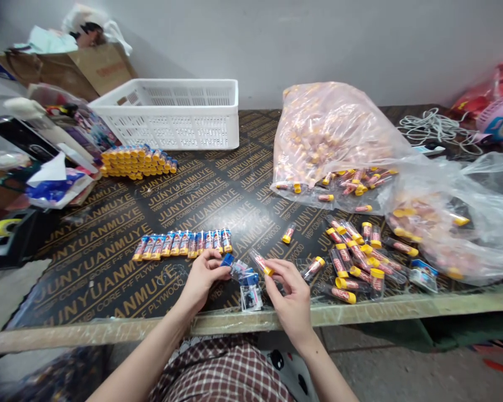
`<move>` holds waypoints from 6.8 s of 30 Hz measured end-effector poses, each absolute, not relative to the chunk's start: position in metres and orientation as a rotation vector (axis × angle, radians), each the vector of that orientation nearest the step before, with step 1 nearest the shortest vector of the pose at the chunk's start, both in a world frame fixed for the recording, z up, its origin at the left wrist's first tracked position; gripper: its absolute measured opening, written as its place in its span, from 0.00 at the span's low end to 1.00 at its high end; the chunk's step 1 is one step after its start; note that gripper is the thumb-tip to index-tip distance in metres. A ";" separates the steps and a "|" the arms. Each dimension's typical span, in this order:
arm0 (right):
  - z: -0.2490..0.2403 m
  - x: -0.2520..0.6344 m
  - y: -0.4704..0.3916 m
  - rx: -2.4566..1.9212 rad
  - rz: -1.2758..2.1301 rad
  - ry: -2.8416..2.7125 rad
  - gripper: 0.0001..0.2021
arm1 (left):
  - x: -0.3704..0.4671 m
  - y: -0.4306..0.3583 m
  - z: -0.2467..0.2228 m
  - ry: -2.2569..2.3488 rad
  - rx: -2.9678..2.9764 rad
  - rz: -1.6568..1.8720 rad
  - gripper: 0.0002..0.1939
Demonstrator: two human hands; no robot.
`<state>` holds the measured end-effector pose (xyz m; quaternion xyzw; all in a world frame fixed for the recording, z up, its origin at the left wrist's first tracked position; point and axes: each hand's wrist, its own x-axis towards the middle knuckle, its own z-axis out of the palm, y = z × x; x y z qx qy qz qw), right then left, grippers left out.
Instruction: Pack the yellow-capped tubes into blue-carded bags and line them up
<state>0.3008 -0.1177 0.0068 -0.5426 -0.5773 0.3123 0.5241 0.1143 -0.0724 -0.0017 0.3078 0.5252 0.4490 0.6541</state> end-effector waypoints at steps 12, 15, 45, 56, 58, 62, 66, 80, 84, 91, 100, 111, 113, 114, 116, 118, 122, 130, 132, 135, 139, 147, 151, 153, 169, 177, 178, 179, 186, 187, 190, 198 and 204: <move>0.005 0.287 -0.132 -1.295 0.717 -1.430 0.13 | 0.107 -0.064 0.005 1.183 0.355 1.180 0.19; 0.006 0.286 -0.134 -1.298 0.666 -1.486 0.14 | 0.106 -0.064 0.006 1.209 0.324 1.194 0.20; 0.002 0.285 -0.115 -0.954 0.821 -1.929 0.41 | 0.123 -0.097 0.015 0.871 0.681 0.695 0.16; -0.005 0.282 -0.117 -0.941 0.872 -1.823 0.42 | 0.123 -0.098 0.016 0.868 0.674 0.705 0.17; -0.005 0.280 -0.118 -0.940 0.867 -1.820 0.42 | 0.125 -0.099 0.016 0.871 0.670 0.706 0.17; 0.002 0.276 -0.111 -0.968 0.844 -1.924 0.40 | 0.121 -0.095 0.016 0.908 0.684 0.717 0.18; 0.007 0.313 -0.084 -1.315 0.480 -2.051 0.36 | 0.068 -0.063 0.018 1.244 0.910 0.852 0.19; -0.020 0.437 -0.041 -2.383 -0.339 -1.978 0.22 | -0.099 -0.022 0.018 2.464 1.394 0.508 0.21; -0.028 0.431 -0.038 -2.250 -0.174 -1.940 0.21 | -0.044 -0.034 0.023 2.427 1.487 0.743 0.21; -0.020 0.393 -0.042 -1.962 -0.012 -1.951 0.19 | 0.112 -0.072 -0.009 1.515 1.810 0.573 0.10; -0.011 0.348 -0.077 -1.626 0.546 -1.785 0.18 | 0.135 -0.078 -0.014 1.546 1.893 0.396 0.05; 0.004 0.323 -0.095 -1.431 0.516 -1.593 0.09 | 0.134 -0.082 -0.012 1.473 1.478 0.787 0.06; 0.008 0.318 -0.100 -1.401 0.569 -1.573 0.10 | 0.131 -0.078 -0.009 1.344 1.051 0.900 0.09; 0.010 0.315 -0.103 -1.390 0.601 -1.553 0.11 | 0.128 -0.076 -0.007 1.274 0.859 0.948 0.11; 0.012 0.308 -0.110 -1.365 0.657 -1.500 0.11 | 0.124 -0.071 -0.003 1.177 0.590 1.018 0.19; 0.012 0.301 -0.116 -1.347 0.691 -1.450 0.12 | 0.119 -0.067 0.001 1.137 0.464 1.061 0.24; 0.008 0.293 -0.124 -1.330 0.619 -1.451 0.12 | 0.115 -0.063 0.004 1.118 0.341 1.118 0.17; 0.004 0.288 -0.129 -1.273 0.496 -1.523 0.14 | 0.113 -0.060 0.002 1.182 0.293 1.175 0.19; 0.005 0.286 -0.129 -1.266 0.484 -1.533 0.15 | 0.113 -0.060 0.001 1.184 0.272 1.197 0.19; 0.006 0.283 -0.130 -1.246 0.477 -1.567 0.16 | 0.114 -0.061 -0.001 1.181 0.253 1.201 0.19; 0.005 0.278 -0.130 -1.201 0.491 -1.654 0.16 | 0.120 -0.065 0.000 1.170 0.309 1.221 0.19; 0.000 0.280 -0.127 -1.143 0.570 -1.764 0.21 | 0.122 -0.072 0.015 1.033 0.477 1.104 0.19; -0.002 0.285 -0.120 -1.153 0.559 -1.814 0.32 | 0.120 -0.076 0.019 0.950 0.605 0.897 0.21; -0.001 0.288 -0.116 -1.106 0.630 -1.866 0.37 | 0.122 -0.080 0.019 0.921 0.648 0.792 0.20; 0.000 0.291 -0.115 -0.967 0.859 -1.895 0.42 | 0.131 -0.092 0.013 0.905 0.662 0.678 0.18; -0.004 0.297 -0.050 -1.107 0.634 -2.030 0.39 | 0.127 -0.082 -0.003 1.350 1.312 0.752 0.17; -0.006 0.296 -0.035 -1.139 0.591 -2.090 0.40 | 0.127 -0.082 -0.006 1.418 1.503 0.697 0.14; -0.009 0.293 -0.021 -1.151 0.567 -2.140 0.40 | 0.127 -0.082 -0.009 1.455 1.659 0.625 0.12; -0.024 0.266 0.012 -1.138 0.502 -2.375 0.39 | 0.132 -0.082 -0.019 1.497 1.874 0.446 0.03; -0.023 0.263 0.010 -1.150 0.492 -2.395 0.39 | 0.132 -0.081 -0.020 1.490 1.883 0.441 0.04; -0.015 0.264 0.004 -1.183 0.473 -2.444 0.42 | 0.131 -0.081 -0.019 1.482 1.953 0.402 0.04; 0.037 0.363 -0.042 -1.700 0.220 -2.649 0.27 | 0.128 -0.085 -0.011 1.504 2.089 0.293 0.05; 0.023 0.422 -0.067 -1.883 0.192 -2.540 0.10 | 0.127 -0.080 -0.010 1.455 1.669 0.671 0.05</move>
